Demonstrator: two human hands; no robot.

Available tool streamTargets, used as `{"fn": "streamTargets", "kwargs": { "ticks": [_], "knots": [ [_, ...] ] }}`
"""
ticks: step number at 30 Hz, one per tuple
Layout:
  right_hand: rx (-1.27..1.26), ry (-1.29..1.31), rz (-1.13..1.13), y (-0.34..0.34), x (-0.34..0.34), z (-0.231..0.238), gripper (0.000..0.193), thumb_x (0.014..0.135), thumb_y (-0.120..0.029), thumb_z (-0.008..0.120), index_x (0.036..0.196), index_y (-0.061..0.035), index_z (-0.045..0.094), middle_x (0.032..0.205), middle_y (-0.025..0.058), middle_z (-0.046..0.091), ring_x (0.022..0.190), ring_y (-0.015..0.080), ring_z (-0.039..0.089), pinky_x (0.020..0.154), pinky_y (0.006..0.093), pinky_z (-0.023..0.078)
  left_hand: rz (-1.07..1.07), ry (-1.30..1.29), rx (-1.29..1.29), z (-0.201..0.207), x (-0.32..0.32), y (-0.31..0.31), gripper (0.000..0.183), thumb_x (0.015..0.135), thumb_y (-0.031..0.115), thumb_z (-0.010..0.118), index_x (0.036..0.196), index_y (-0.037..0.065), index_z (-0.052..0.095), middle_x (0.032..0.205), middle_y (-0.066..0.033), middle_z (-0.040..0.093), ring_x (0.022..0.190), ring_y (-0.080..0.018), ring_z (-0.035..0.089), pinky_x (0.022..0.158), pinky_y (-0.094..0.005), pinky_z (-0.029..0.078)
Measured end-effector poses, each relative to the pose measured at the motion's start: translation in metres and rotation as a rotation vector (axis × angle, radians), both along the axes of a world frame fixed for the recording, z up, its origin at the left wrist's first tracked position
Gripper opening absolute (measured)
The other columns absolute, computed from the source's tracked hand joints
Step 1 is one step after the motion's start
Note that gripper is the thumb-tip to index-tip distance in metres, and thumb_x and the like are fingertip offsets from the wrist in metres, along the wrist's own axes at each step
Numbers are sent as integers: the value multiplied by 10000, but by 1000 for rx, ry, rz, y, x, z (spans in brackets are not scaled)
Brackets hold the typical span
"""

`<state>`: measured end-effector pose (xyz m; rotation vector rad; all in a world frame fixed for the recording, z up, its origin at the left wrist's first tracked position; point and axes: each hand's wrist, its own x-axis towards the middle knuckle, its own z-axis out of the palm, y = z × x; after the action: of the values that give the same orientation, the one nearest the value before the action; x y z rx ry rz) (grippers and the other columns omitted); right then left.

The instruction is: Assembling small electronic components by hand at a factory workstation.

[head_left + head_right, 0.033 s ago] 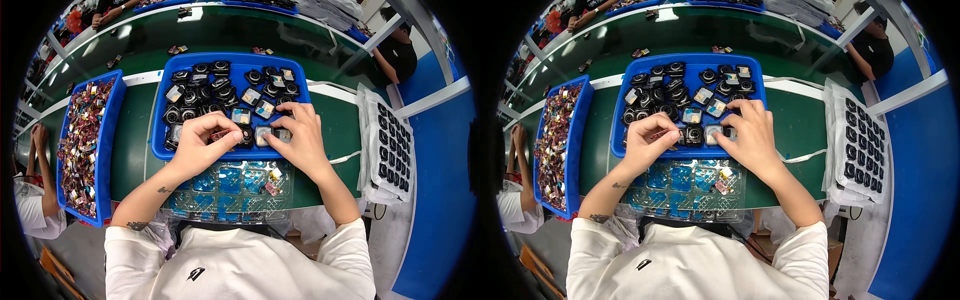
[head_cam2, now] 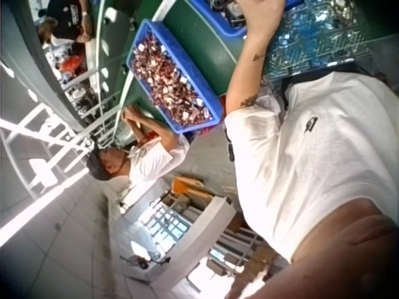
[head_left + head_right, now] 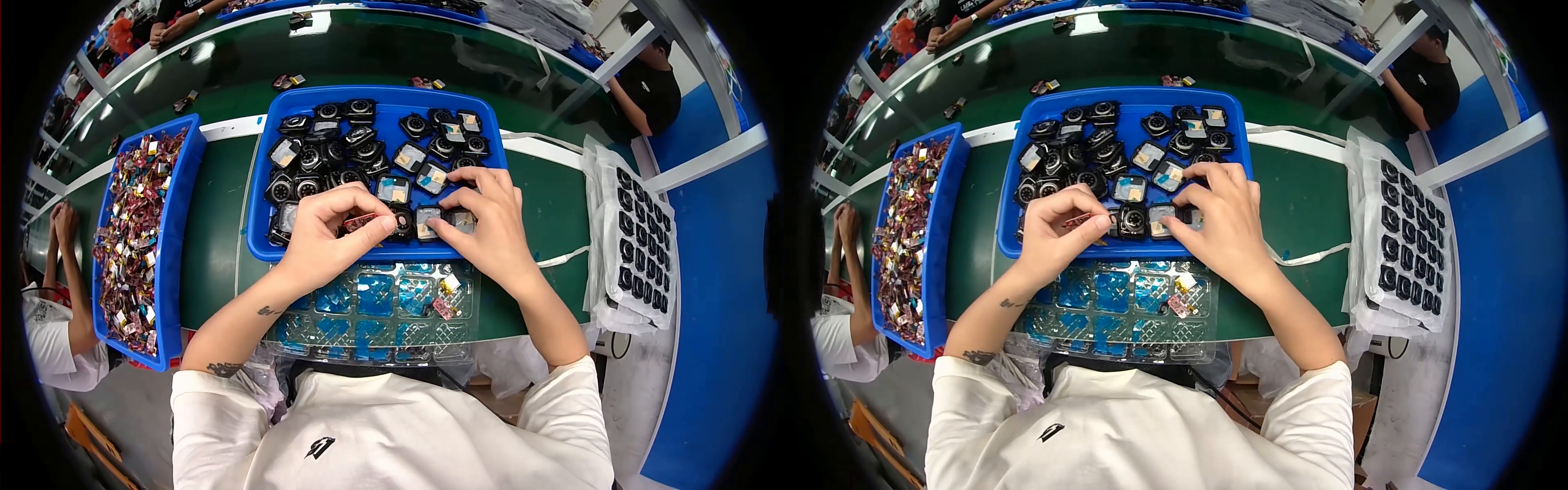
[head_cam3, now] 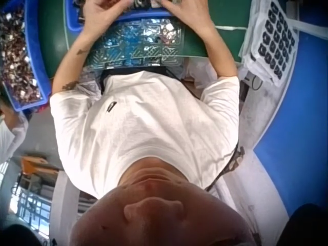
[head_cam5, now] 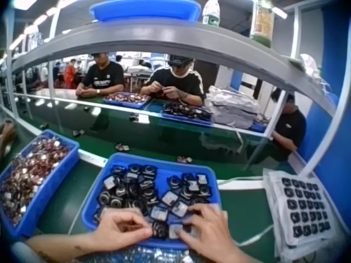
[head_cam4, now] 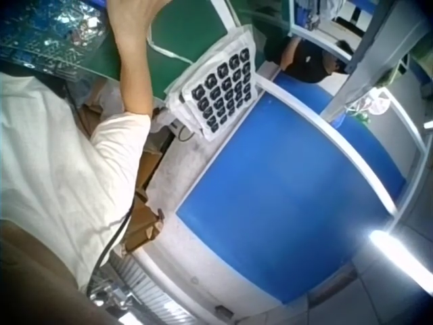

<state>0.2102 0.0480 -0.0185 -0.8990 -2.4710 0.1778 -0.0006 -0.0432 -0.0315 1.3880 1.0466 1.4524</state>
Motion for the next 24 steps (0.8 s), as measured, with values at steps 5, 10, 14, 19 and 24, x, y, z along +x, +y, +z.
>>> {"fn": "streamTargets", "kwargs": {
  "ticks": [5,10,14,19,24],
  "knots": [
    [-325,370,233,5,-1,-4,199,726,-60,738,890,-28,631,938,76,671,955,192,619,752,337,496,7,63,88,-3,0,3,39,813,41,691,838,16,676,901,-50,603,778,-71,550,661,-206,437],
    [-1091,601,171,-10,-3,13,182,888,-73,623,1048,6,587,919,87,657,726,111,651,543,197,514,-27,227,216,-4,-1,5,52,784,28,702,833,26,683,1044,-103,618,908,-114,594,751,-232,475],
    [-1072,672,296,-10,-4,3,245,901,-82,607,1123,24,602,928,111,653,708,127,649,523,209,526,-39,145,159,-1,2,4,55,789,15,694,842,17,681,1031,-103,618,863,-112,597,737,-233,478],
    [-1370,770,438,6,14,19,207,904,-102,605,1072,7,657,928,115,691,764,153,661,592,241,529,35,21,188,-6,-1,3,52,795,-4,684,847,-3,674,1027,-104,616,820,-106,587,707,-226,474],
    [-240,587,4,5,3,8,141,856,12,612,985,-6,668,897,73,674,745,113,653,609,219,527,83,57,194,-4,-1,4,48,774,1,692,816,6,670,1039,-109,613,918,-146,574,820,-273,460]
  ]
}}
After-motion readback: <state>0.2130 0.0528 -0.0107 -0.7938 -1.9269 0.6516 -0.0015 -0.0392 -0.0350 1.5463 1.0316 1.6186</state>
